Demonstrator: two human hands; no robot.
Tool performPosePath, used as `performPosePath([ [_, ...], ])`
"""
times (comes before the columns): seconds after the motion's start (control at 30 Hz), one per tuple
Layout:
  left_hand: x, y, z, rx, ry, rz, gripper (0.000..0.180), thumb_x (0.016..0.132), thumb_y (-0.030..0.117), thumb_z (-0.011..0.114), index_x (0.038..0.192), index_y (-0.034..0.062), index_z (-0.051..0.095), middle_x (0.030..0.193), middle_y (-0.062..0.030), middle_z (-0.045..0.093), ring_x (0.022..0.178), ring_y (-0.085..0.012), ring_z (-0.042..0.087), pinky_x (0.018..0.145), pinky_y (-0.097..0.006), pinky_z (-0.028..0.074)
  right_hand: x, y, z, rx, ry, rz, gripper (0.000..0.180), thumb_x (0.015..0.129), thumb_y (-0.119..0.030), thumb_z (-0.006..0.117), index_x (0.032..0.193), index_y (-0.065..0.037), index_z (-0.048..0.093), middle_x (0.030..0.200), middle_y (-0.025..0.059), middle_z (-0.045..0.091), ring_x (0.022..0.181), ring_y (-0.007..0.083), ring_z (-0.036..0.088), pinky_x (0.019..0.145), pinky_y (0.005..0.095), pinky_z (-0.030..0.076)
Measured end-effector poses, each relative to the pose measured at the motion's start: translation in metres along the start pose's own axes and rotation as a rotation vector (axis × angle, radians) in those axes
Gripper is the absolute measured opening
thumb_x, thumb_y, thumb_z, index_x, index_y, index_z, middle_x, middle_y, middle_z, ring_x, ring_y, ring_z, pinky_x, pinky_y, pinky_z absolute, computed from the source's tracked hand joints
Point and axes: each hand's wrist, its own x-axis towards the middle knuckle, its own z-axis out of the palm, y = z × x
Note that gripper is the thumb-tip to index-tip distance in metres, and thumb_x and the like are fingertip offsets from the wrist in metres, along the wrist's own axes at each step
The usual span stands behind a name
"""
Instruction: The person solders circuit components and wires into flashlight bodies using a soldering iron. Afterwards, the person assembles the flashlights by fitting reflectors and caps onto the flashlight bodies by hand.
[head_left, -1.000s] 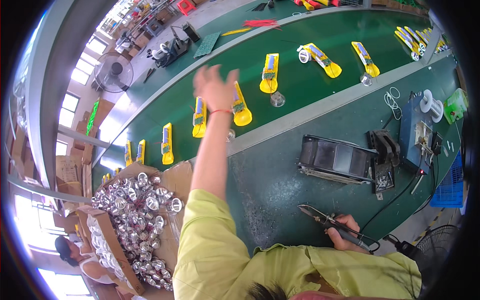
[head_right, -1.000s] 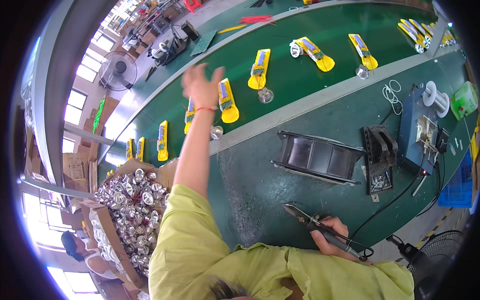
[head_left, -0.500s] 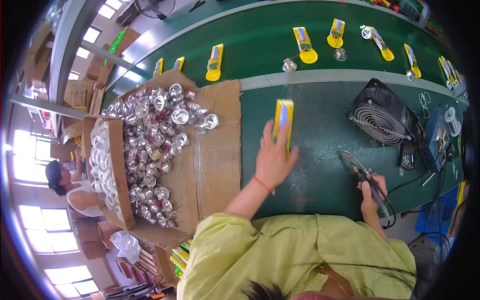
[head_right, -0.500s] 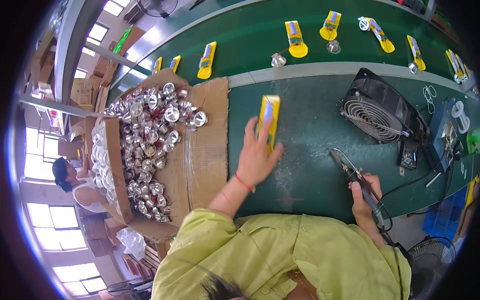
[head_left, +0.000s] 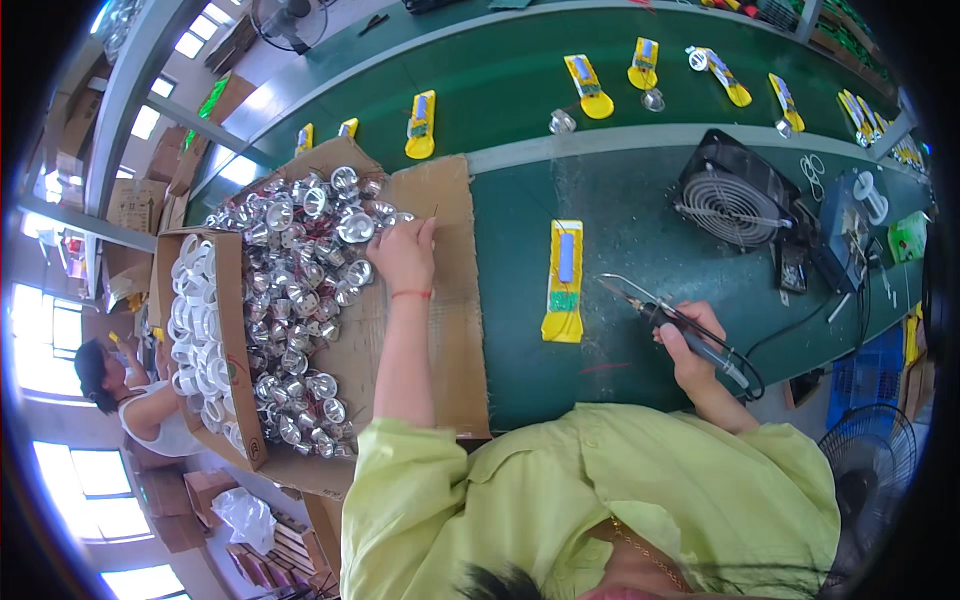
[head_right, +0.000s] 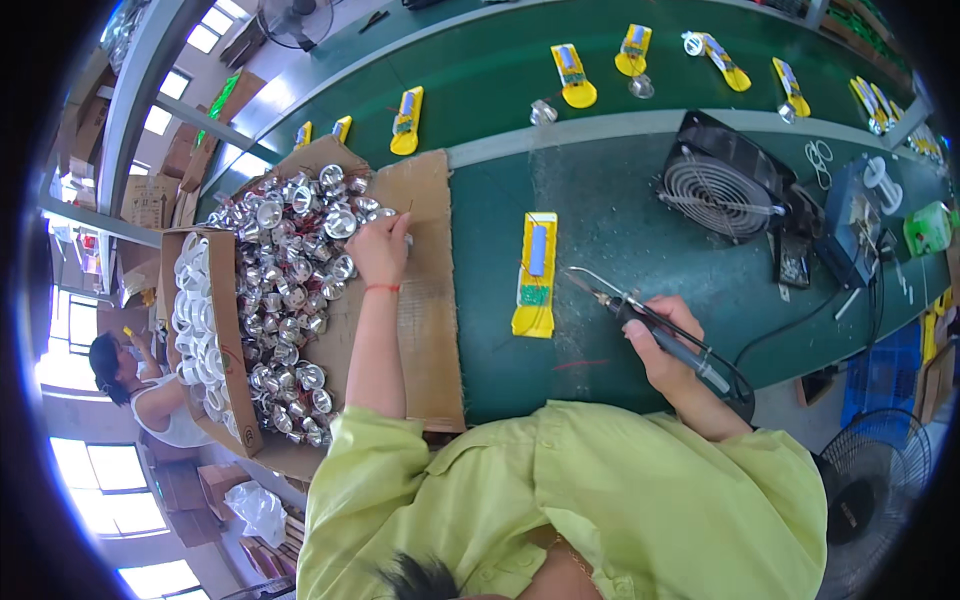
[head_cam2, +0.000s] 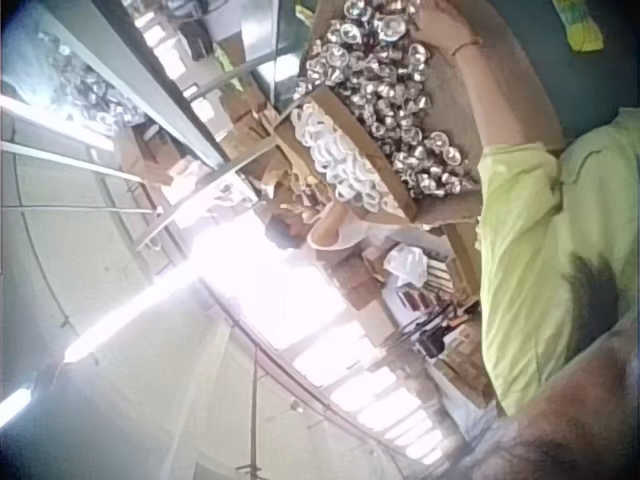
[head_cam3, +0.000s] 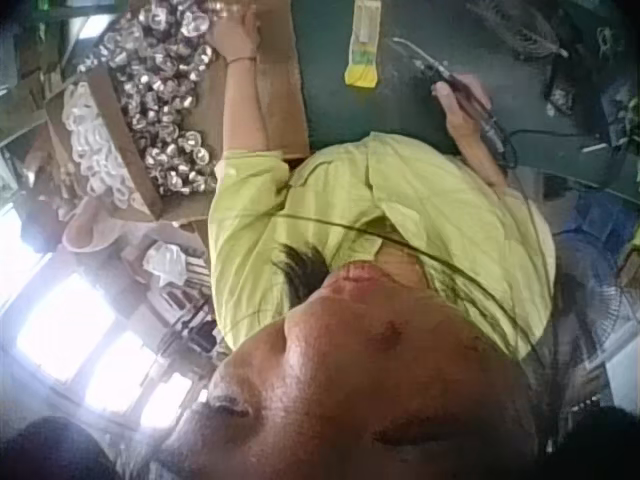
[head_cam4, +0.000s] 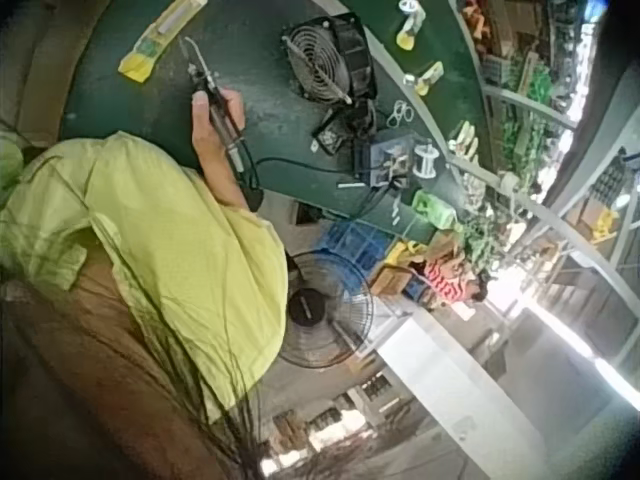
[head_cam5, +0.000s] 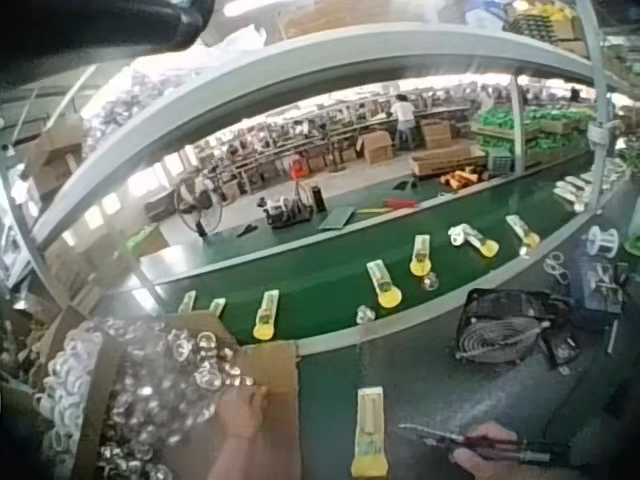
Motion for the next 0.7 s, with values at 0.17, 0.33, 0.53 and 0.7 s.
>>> performPosePath([
  [0.17, -0.074, 0.033, -0.023, -0.546, -0.093, -0.058, 0.015, 0.082, 0.018, 0.062, 0.082, 0.0031, 0.066, 0.064, -0.0061, 0.063, 0.064, -0.0177, 0.06, 0.071, -0.031, 0.044, -0.002, 0.0, -0.004, -0.208, -0.181, 0.068, 0.018, 0.078, -0.008, 0.066, 0.086, 0.0, 0.053, 0.076, 0.0084, 0.061, 0.065, 0.011, 0.059, 0.059, 0.0236, 0.048],
  [0.33, -0.135, 0.061, 0.001, -0.819, -0.4, -0.261, 0.014, 0.085, 0.011, 0.061, 0.089, -0.0026, 0.063, 0.069, -0.0049, 0.063, 0.059, -0.0067, 0.057, 0.054, -0.021, 0.045, -0.003, 0.004, 0.016, -0.162, -0.146, 0.042, 0.02, 0.073, -0.015, 0.073, 0.08, -0.003, 0.059, 0.067, 0.0026, 0.059, 0.058, 0.0068, 0.052, 0.053, 0.0222, 0.042],
  [0.53, -0.138, 0.074, 0.024, -0.705, -0.201, 0.022, 0.014, 0.077, 0.013, 0.067, 0.078, -0.0015, 0.065, 0.081, -0.0118, 0.062, 0.07, -0.021, 0.06, 0.064, -0.029, 0.046, -0.005, 0.012, 0.023, -0.053, -0.076, 0.202, 0.021, 0.075, -0.016, 0.072, 0.084, -0.002, 0.058, 0.068, 0.0032, 0.062, 0.059, 0.0055, 0.055, 0.053, 0.0208, 0.043],
  [0.7, -0.135, 0.079, 0.025, -0.668, -0.248, -0.063, 0.015, 0.076, 0.013, 0.067, 0.076, -0.0014, 0.065, 0.079, -0.0118, 0.061, 0.069, -0.0229, 0.059, 0.065, -0.031, 0.046, -0.001, 0.013, 0.028, -0.04, -0.198, 0.226, 0.018, 0.081, -0.006, 0.064, 0.09, 0.003, 0.052, 0.076, 0.0117, 0.063, 0.067, 0.0127, 0.061, 0.062, 0.0256, 0.052],
])
